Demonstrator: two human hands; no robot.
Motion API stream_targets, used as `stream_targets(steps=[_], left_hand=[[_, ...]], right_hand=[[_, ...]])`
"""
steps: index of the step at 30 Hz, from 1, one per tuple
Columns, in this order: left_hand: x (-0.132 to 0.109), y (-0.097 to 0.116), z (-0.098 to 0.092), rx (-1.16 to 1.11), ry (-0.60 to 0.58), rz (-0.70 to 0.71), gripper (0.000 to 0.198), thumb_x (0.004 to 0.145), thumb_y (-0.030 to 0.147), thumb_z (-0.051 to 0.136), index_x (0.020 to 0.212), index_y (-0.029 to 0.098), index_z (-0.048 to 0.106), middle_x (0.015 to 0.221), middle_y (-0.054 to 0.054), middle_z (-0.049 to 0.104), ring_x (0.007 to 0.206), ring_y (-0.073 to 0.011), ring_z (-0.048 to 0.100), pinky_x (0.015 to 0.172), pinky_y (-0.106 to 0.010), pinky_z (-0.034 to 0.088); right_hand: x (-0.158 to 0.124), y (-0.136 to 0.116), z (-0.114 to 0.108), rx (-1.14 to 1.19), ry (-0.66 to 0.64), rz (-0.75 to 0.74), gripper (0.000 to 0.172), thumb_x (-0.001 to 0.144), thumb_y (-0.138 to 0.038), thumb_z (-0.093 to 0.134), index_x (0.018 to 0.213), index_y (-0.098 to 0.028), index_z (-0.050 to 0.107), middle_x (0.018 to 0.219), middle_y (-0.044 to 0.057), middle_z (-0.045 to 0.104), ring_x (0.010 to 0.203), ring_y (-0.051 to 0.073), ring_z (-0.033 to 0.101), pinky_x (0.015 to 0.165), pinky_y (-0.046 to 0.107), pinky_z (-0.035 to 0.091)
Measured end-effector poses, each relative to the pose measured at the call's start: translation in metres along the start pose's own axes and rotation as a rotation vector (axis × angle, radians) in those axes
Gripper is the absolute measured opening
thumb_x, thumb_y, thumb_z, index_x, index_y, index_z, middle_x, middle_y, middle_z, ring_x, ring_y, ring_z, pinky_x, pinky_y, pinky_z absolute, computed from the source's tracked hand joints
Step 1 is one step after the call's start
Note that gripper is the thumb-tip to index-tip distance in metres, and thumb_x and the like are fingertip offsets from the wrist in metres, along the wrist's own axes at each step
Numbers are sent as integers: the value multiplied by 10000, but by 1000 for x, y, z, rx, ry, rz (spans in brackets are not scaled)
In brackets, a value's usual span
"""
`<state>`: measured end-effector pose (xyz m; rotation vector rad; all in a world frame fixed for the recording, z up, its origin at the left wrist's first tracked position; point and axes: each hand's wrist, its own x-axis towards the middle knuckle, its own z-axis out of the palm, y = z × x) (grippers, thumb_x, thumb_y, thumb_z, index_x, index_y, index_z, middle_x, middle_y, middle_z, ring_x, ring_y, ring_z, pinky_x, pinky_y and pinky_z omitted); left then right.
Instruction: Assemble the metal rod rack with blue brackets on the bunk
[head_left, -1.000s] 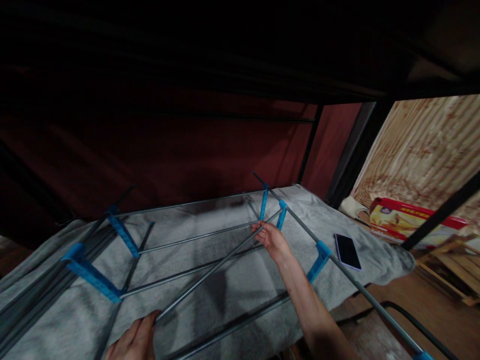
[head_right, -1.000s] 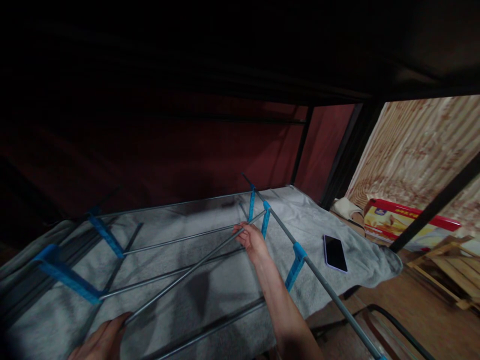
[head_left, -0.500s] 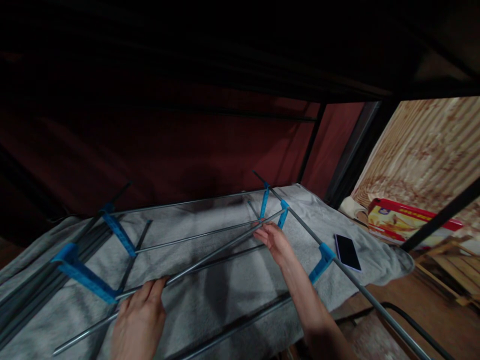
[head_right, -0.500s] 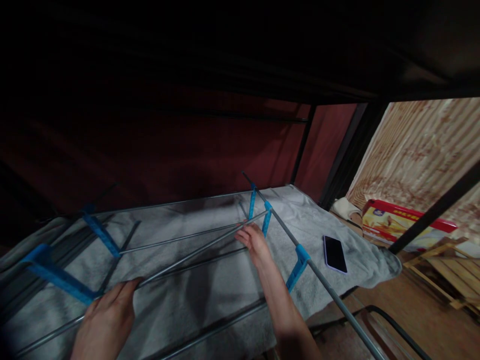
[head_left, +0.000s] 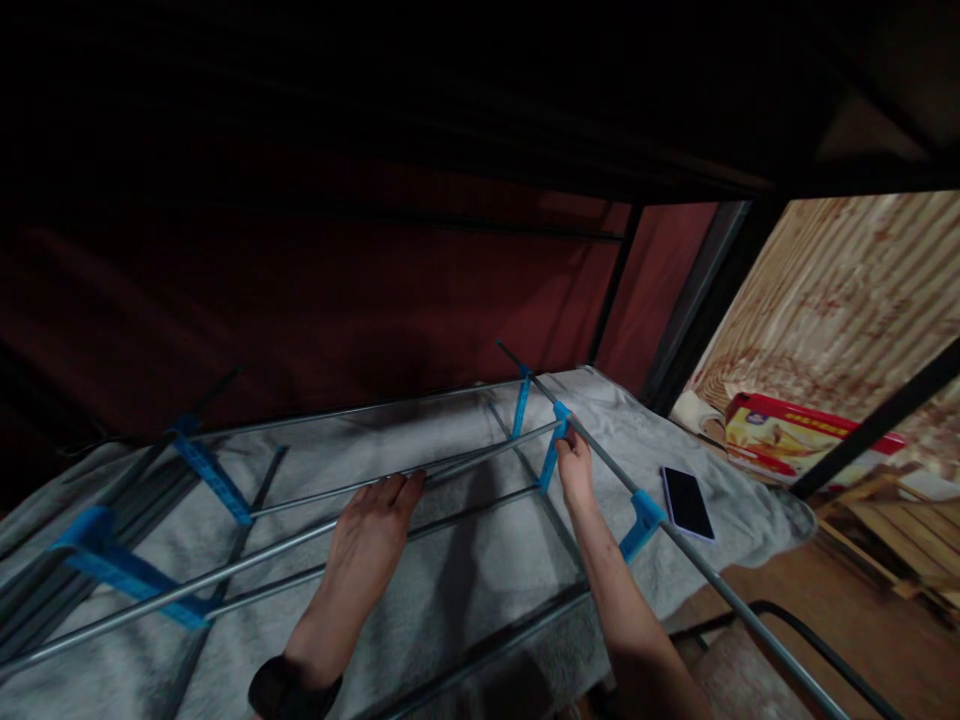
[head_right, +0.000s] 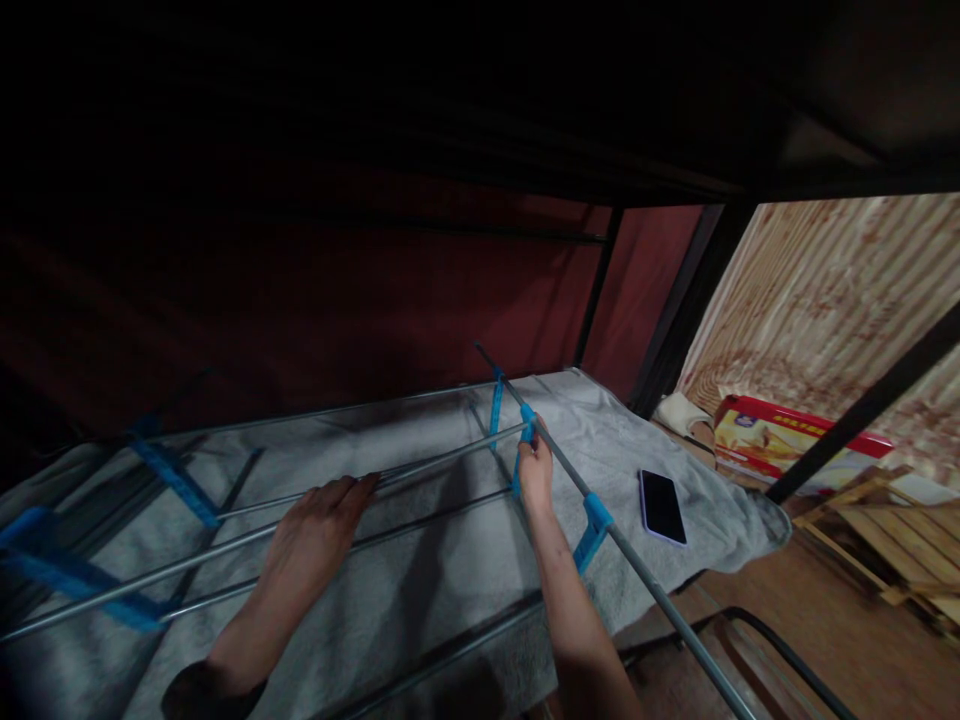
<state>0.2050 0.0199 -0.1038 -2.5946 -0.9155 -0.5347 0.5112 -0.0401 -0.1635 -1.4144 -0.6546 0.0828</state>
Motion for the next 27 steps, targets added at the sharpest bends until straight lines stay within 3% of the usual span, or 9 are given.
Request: stream_targets(steps=[7,16,27], left_hand=[[17,-4,-7,18,-63,62,497,881,19,372,1328,160,537,960,-101,649,856,-218,621,777,-352,480],[24,-10,-2,-119,-109,25,453,914,110,381,1327,220,531,966,-78,662,842,-192,656,692,-281,472],[32,-15,0,-170,-171,-18,385,994,285,327,1276,221,580,1033,-79,710,839,-190,682,671,-269,431]], right_hand=[[5,-2,-2,58,-11,76,417,734,-276,537,1122,-226,680,1214,17,671,1224,239,533,1113,388,328],[7,-9,-7,59,-22,117,342,742,-288,543,1045,-234,691,1121,-8,704,1204,237,534,1115,375,314],[5,-14,-8,63,-36,69,234,732,-274,508,896,-234,670,930,9,719,1104,248,579,975,363,453]])
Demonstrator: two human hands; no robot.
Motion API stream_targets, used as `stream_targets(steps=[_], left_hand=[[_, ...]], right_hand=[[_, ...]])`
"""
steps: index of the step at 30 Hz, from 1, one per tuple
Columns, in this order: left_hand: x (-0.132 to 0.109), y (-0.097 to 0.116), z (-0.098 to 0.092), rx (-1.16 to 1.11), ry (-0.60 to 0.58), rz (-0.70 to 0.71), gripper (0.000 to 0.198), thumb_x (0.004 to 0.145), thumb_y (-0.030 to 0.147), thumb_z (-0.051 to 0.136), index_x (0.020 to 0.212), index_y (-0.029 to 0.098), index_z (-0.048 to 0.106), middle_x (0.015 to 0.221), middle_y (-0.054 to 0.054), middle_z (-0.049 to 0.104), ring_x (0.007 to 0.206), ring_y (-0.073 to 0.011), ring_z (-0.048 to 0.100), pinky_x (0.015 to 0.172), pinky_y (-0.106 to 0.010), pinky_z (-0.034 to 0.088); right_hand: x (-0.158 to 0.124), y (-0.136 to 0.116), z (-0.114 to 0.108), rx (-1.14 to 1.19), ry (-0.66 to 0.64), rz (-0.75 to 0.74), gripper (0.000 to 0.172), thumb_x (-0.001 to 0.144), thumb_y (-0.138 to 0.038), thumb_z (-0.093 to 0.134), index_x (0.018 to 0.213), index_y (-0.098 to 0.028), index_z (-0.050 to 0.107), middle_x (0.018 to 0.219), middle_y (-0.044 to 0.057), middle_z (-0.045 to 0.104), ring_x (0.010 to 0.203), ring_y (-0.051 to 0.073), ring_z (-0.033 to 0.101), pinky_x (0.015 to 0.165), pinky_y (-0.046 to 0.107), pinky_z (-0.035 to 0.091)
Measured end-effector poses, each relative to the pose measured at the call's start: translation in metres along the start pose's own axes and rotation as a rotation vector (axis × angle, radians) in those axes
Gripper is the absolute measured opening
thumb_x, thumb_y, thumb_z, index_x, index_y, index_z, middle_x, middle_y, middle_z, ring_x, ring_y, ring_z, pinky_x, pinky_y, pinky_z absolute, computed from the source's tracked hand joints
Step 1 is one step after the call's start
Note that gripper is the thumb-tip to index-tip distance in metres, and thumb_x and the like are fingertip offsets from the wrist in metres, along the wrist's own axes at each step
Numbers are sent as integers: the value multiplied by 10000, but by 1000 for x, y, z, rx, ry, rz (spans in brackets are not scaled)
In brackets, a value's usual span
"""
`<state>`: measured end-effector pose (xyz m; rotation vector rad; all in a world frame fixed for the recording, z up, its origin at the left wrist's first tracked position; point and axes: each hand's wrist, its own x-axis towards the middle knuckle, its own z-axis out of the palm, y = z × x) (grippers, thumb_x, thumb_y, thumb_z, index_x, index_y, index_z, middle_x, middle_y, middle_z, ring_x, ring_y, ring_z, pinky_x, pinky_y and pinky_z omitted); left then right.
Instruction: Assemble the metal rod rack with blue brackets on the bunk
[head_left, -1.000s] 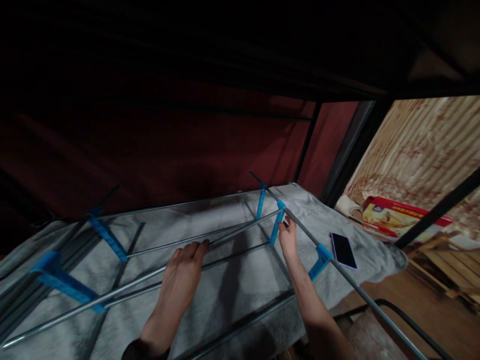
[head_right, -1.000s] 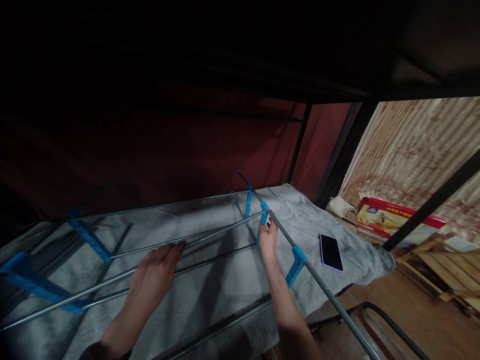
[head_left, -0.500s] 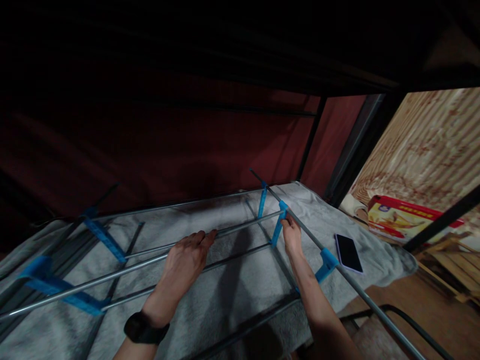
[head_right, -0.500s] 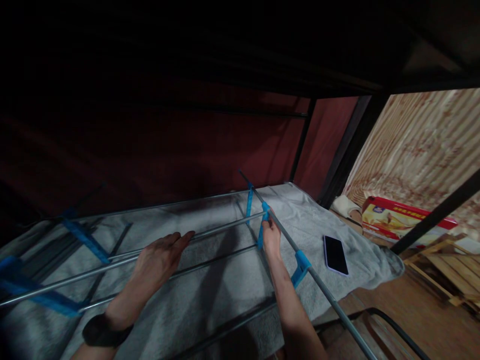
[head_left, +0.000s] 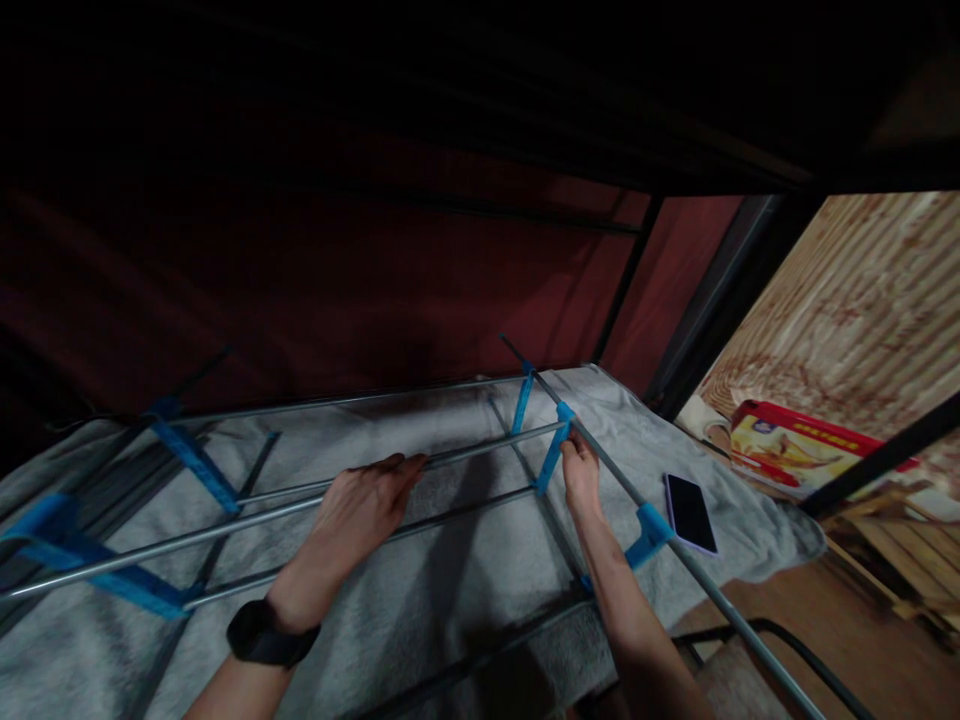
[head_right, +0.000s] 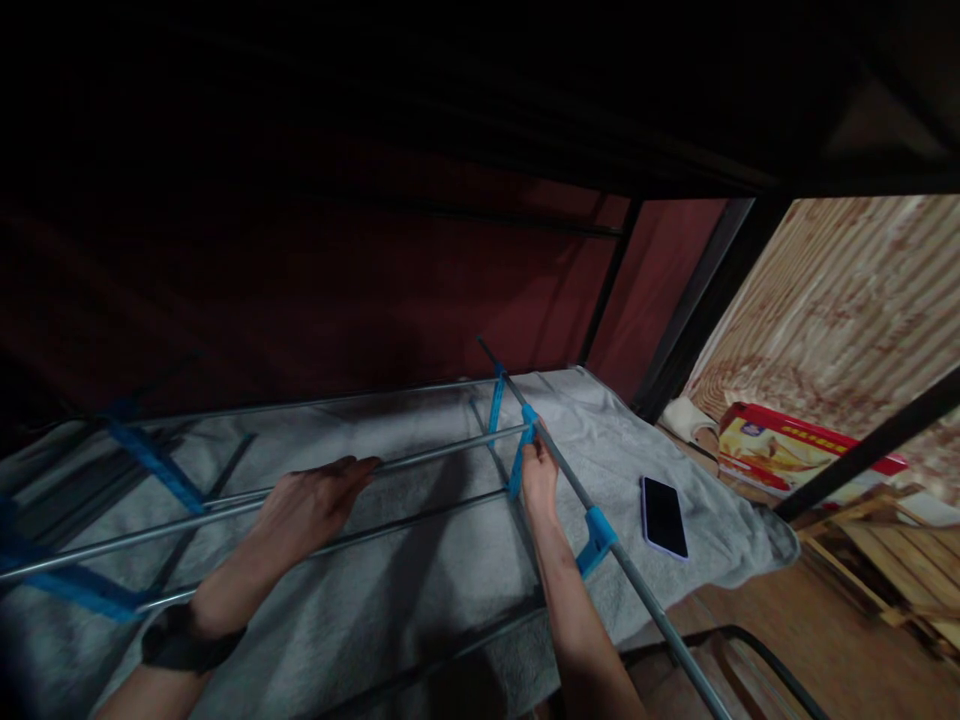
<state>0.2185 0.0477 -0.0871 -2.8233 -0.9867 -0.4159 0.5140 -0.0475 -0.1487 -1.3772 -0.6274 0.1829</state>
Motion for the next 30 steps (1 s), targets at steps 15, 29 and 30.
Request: stream_targets(steps=[15,29,30], left_hand=[[-11,5,-5,109,40,-6,453,944,158,379,1380,223,486,991,-82,649,846,-190,632,756,-302,463],[-65,1,-19,97,283,-257,586,886,37,386,1434,243,411,1324,-129,476,1188,-256,452,1004,-439,413],[-72,2,-20,83,303,-291,580,887,46,403,1430,248,415,1339,-128,467,1223,-264,433,1020,-453,404]], right_hand=[[-28,13,2,67,40,33,464,709,-238,544,1170,-227,601,1177,52,652,1171,224,550,976,352,449],[-104,-108,26,-1,-270,-411,248,874,-289,561,1096,-246,664,1052,59,693,972,220,660,878,380,535],[-115,-93,30,-86,-519,-366,205,878,-314,556,1000,-248,707,983,59,715,921,220,678,828,350,555]])
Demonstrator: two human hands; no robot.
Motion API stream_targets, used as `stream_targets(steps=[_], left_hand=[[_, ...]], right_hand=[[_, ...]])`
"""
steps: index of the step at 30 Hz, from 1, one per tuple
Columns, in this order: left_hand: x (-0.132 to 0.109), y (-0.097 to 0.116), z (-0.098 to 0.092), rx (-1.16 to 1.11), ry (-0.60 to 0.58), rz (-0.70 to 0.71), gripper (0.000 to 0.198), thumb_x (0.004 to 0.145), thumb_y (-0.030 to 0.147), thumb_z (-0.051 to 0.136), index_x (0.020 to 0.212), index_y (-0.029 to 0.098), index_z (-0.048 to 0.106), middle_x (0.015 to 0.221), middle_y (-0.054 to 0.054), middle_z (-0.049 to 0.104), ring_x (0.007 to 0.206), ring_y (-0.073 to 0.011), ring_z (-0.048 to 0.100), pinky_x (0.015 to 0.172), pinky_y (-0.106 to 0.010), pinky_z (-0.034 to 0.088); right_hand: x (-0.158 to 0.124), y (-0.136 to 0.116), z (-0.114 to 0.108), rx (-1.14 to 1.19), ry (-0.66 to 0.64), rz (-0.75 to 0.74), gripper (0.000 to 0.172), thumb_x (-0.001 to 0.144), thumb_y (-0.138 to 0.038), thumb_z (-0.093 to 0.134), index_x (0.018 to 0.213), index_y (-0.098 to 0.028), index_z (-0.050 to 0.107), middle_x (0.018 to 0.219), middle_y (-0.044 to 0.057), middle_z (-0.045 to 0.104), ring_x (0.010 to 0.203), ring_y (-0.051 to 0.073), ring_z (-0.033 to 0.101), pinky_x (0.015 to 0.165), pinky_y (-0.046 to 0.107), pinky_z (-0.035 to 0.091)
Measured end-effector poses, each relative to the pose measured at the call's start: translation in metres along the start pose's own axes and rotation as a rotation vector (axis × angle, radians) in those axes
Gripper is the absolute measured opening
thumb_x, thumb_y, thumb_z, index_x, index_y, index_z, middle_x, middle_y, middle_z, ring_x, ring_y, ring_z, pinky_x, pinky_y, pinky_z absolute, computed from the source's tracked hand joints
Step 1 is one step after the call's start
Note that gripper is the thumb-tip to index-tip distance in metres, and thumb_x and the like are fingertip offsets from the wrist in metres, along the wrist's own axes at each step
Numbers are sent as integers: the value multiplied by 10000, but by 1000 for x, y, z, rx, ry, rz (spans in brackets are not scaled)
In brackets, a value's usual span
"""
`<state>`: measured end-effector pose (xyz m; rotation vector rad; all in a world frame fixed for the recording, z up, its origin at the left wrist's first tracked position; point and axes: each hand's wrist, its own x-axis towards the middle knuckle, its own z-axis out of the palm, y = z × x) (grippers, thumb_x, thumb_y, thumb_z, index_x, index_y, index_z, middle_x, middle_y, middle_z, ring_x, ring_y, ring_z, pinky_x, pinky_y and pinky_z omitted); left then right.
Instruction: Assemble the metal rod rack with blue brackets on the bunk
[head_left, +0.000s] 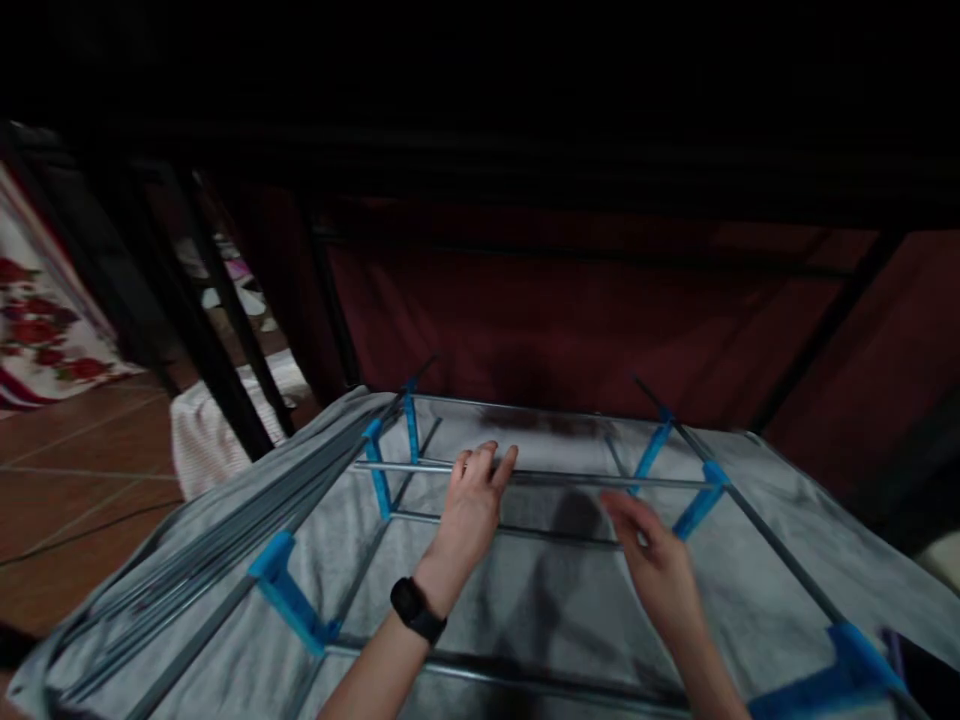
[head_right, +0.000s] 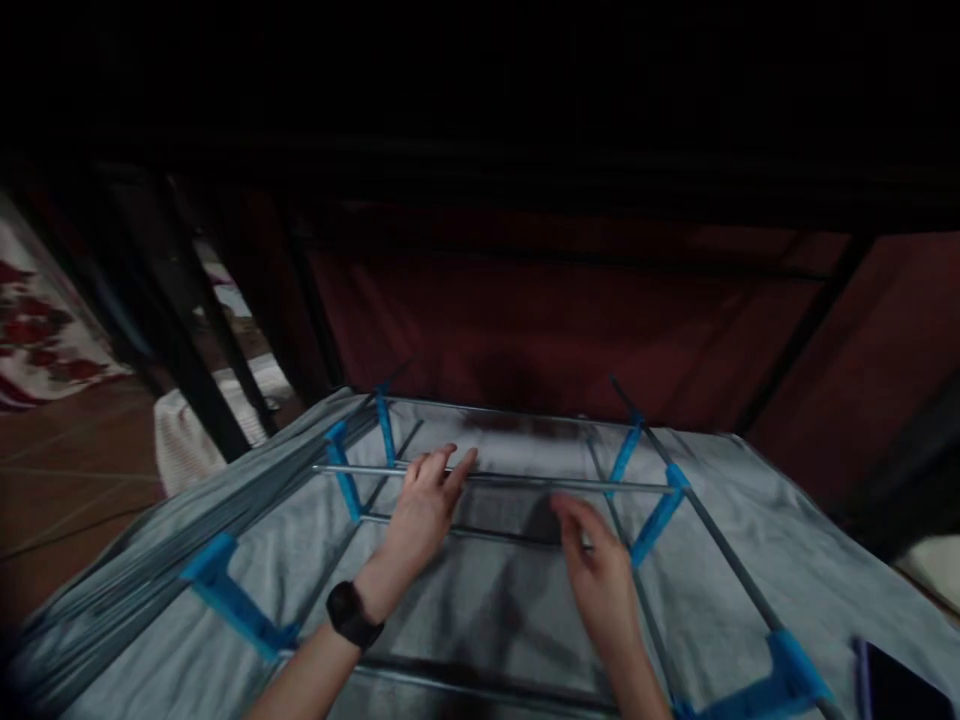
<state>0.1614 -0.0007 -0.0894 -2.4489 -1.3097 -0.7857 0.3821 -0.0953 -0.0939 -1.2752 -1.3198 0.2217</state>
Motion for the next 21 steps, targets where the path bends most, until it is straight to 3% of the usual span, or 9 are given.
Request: stream_targets(steps=[1,3,7,12,16,18,21], left_hand=[[-8,-1,-4,-12,17,-40,567,888,63,427,1424,249,422,1349,-128,459,1246,-272,422,1032,-465,397],[-28,-4,-12,-36,46,-124,537,895,116,477,1413,248,432,1374,-128,442,1263,-284,419,1039,-484,396],[-73,-16,-38,-36,80,-252,475,924,193,482,1394,255,458,1410,-135,433,1230,-285,472,997,-493,446],[-138,-26,-93,10,77,-324,449,932,294,492,1381,310,486,1429,-99,456,1215,-258,524,959,-411,515],[-185,-30,-139,-1,50,-208,448,902,394,517,1349,421,519,1385,-26,541,1165,-249,583,913,-349,551],[-189,-37,-166,-74,33,-224,404,881,436,533,1282,470,571,1342,15,584,1140,-249,603,913,-347,554],[-160,-64,-201,-274,-37,-442,416,849,486,563,1247,382,629,1356,-13,582,1209,-278,562,1029,-386,484]], right_hand=[[-14,9,11,0,-172,26,217,890,-326,530,945,-253,727,929,58,724,849,209,691,766,318,570],[-42,21,32,23,-364,27,257,908,-327,487,941,-273,736,932,52,727,794,188,697,717,280,580],[-69,18,58,84,-608,-87,283,905,-277,460,938,-315,739,894,25,730,764,176,707,679,250,589],[-44,-3,76,8,-513,-171,323,908,-196,433,1032,-312,708,1061,21,708,997,187,678,871,301,562],[-13,-24,100,-80,-457,-314,390,904,-138,407,1151,-302,660,1154,23,668,1079,192,627,966,355,509],[1,-37,118,-141,-437,-383,417,898,-123,400,1203,-290,630,1208,36,637,1114,201,599,995,376,483],[17,-57,152,-265,-473,-460,421,900,-113,388,1246,-232,598,1272,76,592,1170,221,548,1027,397,443]])
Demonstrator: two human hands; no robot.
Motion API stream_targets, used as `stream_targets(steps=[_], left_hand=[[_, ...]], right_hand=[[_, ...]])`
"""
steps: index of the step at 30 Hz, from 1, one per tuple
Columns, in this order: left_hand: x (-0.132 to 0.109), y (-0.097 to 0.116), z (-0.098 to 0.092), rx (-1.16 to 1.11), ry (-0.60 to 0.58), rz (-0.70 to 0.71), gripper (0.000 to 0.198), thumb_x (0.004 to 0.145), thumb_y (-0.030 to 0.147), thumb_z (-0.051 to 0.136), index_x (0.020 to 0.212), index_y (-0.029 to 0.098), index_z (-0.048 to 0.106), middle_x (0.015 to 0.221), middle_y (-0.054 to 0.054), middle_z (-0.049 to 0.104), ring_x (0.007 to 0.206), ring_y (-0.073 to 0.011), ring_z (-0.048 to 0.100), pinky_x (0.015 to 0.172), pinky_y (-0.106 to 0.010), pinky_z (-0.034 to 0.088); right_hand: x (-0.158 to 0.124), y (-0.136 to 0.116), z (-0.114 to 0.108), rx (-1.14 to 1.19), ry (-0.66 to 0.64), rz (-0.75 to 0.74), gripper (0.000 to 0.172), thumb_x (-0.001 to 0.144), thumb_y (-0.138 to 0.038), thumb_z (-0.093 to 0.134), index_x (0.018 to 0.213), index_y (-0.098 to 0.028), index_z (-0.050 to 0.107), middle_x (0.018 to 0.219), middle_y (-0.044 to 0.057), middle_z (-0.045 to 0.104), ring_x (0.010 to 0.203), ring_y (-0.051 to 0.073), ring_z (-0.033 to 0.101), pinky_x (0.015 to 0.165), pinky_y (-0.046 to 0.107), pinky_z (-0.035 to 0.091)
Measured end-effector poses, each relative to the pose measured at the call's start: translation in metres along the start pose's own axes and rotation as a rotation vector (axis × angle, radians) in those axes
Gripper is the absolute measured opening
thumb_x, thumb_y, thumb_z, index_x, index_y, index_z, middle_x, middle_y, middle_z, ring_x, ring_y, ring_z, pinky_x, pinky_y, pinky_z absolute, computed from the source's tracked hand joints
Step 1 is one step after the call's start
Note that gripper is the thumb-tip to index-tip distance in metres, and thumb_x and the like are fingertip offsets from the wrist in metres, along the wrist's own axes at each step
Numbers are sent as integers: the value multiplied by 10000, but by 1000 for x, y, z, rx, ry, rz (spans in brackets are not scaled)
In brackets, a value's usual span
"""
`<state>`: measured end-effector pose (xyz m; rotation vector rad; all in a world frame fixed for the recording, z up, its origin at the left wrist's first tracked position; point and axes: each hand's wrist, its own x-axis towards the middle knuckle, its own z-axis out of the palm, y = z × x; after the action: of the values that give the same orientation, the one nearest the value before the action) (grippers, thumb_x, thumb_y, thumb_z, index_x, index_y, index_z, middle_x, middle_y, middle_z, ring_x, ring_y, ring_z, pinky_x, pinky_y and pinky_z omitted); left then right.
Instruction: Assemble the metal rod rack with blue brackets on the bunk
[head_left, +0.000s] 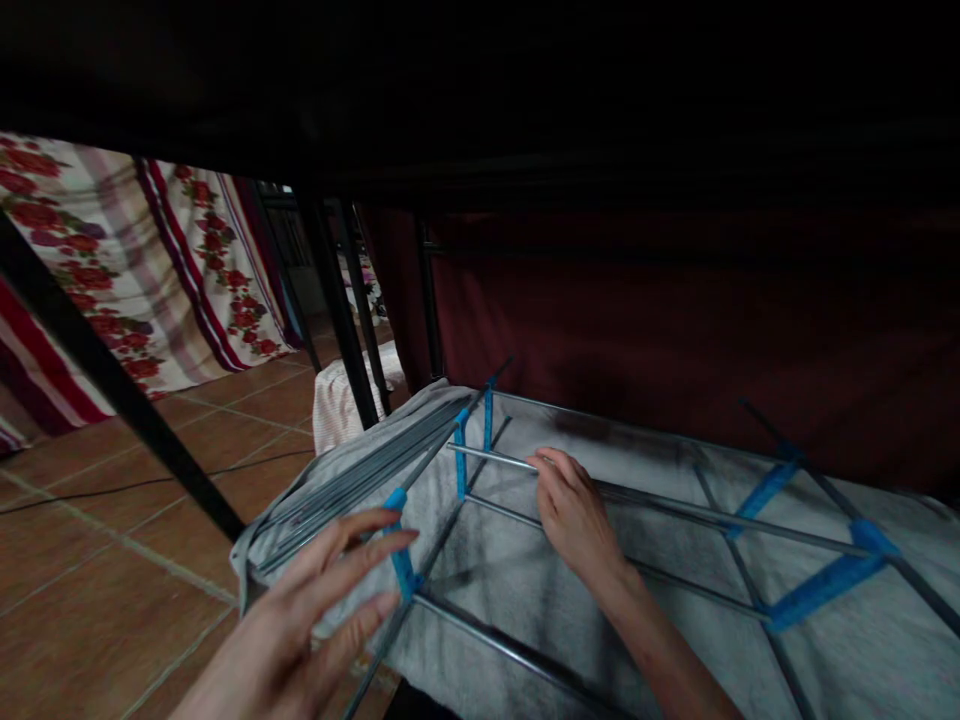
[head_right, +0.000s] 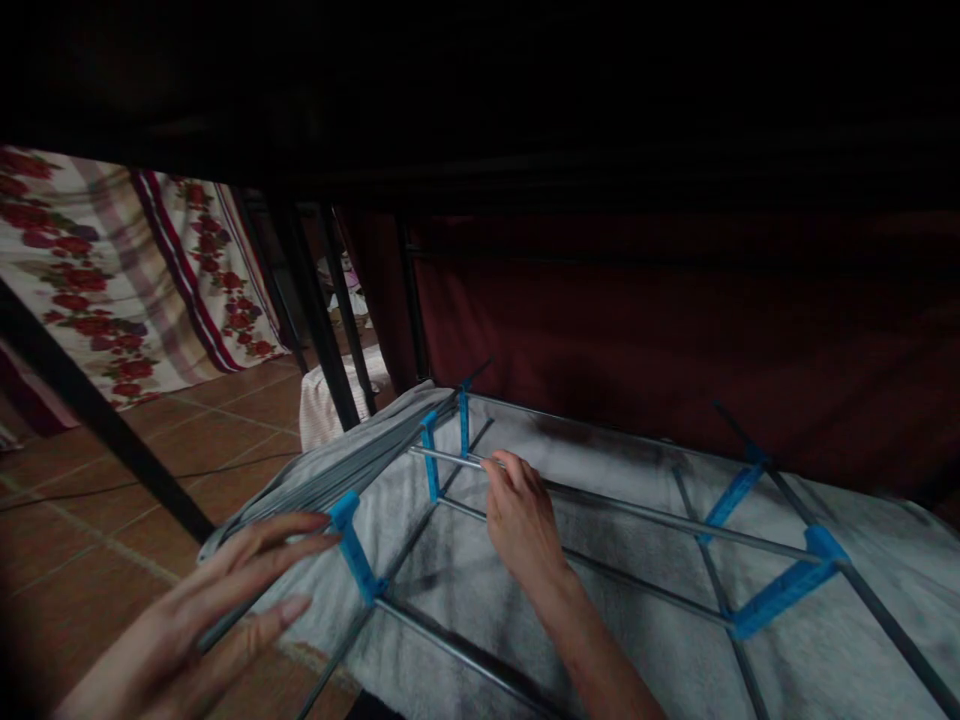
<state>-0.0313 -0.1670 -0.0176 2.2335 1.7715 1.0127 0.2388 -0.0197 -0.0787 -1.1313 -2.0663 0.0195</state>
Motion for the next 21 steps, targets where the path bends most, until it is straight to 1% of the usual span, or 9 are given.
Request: stream_targets(steps=[2,4,6,8,10,13,15,18,21], left_hand=[[43,-8,-14,-162,-52,-100,437,838,513,573,1207,297,660,1319,-46,612,1215,-281,555,1077,-404,434],[92,-24,-11,-348,-112,-228,501,822,544,582,1202,224,654,1273,-76,645,1172,-284,584,1037,-407,465],[136,-46,8,-509,-125,-372,553,779,543,644,1180,162,652,1252,-119,653,1113,-289,616,967,-380,507],[173,-67,38,-662,-135,-472,549,748,499,701,1160,141,646,1210,-147,667,1051,-282,642,883,-354,537],[199,-83,70,-796,-225,-538,521,724,471,738,1114,137,650,1122,-148,696,972,-279,664,814,-361,550],[223,-95,105,-855,-343,-516,492,689,459,774,1035,127,662,977,-130,717,922,-274,668,815,-377,541],[231,-98,116,-805,-355,-488,486,680,450,780,1016,121,659,941,-117,716,939,-281,658,822,-374,533],[235,-103,120,-695,-327,-439,466,683,413,775,1026,123,651,985,-102,712,1009,-289,632,833,-335,520],[235,-108,118,-671,-337,-403,447,721,407,735,1058,128,641,1028,-103,706,1049,-284,618,853,-322,513]], right_hand=[[22,-10,14,-77,-79,-30,407,909,-109,378,1249,-185,587,1283,104,579,1179,225,529,1027,387,430],[40,-20,30,-148,-170,-47,385,923,-115,365,1235,-164,585,1263,117,586,1151,225,540,1006,370,432],[56,-28,44,-214,-262,-49,367,938,-126,343,1207,-165,589,1209,116,610,1092,226,575,965,364,447],[70,-34,57,-262,-334,-41,366,945,-121,308,1176,-166,589,1151,112,633,1036,226,607,917,358,462],[81,-37,68,-280,-393,-43,374,947,-113,279,1165,-165,579,1136,113,639,1008,226,629,874,351,475],[95,-35,82,-258,-474,-51,373,951,-124,267,1184,-158,557,1184,125,626,1014,232,643,841,352,486],[101,-32,88,-238,-503,-53,358,949,-139,284,1196,-145,542,1218,135,614,1019,244,647,833,364,493],[107,-26,91,-228,-506,-78,354,952,-153,286,1214,-150,525,1213,127,626,1006,252,656,819,378,501],[111,-21,90,-219,-507,-110,361,960,-157,268,1218,-174,520,1196,108,643,1001,246,661,811,375,499]])
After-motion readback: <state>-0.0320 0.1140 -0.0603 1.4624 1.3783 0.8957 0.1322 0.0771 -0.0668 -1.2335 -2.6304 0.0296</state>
